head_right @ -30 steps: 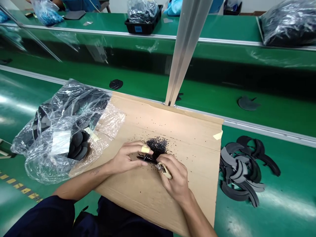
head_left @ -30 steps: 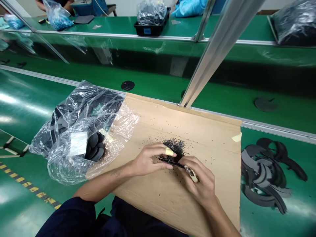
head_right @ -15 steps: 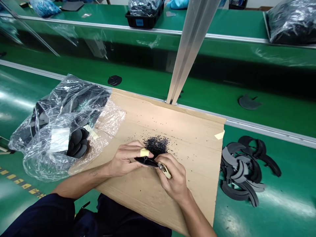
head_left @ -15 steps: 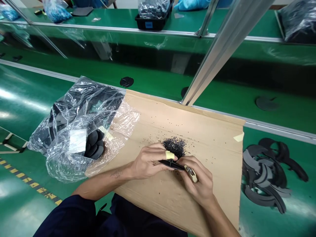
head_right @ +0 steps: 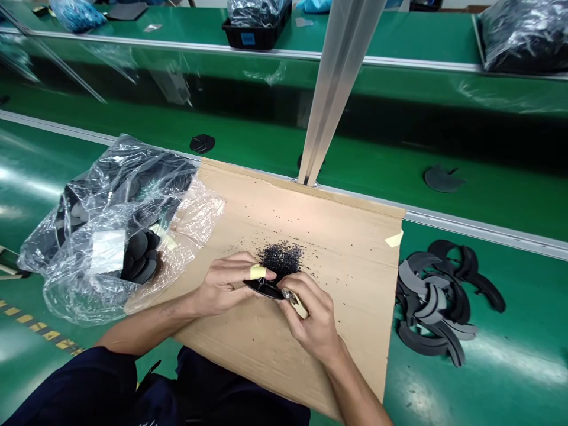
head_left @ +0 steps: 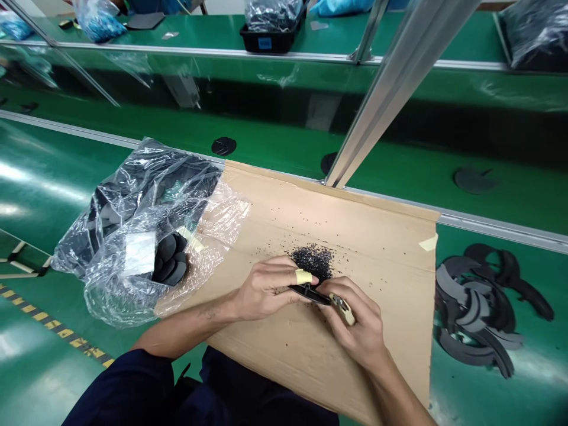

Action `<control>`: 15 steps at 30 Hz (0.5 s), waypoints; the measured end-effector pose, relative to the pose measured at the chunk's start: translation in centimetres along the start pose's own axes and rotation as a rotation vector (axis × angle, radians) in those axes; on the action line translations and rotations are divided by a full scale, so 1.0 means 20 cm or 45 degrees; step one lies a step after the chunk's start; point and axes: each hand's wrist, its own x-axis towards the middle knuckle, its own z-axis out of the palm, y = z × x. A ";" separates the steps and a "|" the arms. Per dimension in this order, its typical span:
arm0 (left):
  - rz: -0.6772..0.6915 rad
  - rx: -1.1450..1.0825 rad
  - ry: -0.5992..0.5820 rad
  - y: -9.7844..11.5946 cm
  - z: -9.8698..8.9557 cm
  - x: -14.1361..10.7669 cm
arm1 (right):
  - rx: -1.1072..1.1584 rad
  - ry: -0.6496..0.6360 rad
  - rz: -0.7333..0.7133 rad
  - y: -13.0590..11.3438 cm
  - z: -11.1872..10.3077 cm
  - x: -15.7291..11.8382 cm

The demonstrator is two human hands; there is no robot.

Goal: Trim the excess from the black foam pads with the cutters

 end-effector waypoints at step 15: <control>0.023 0.025 -0.015 0.01 0.00 0.00 | -0.034 0.026 -0.023 0.00 -0.01 0.01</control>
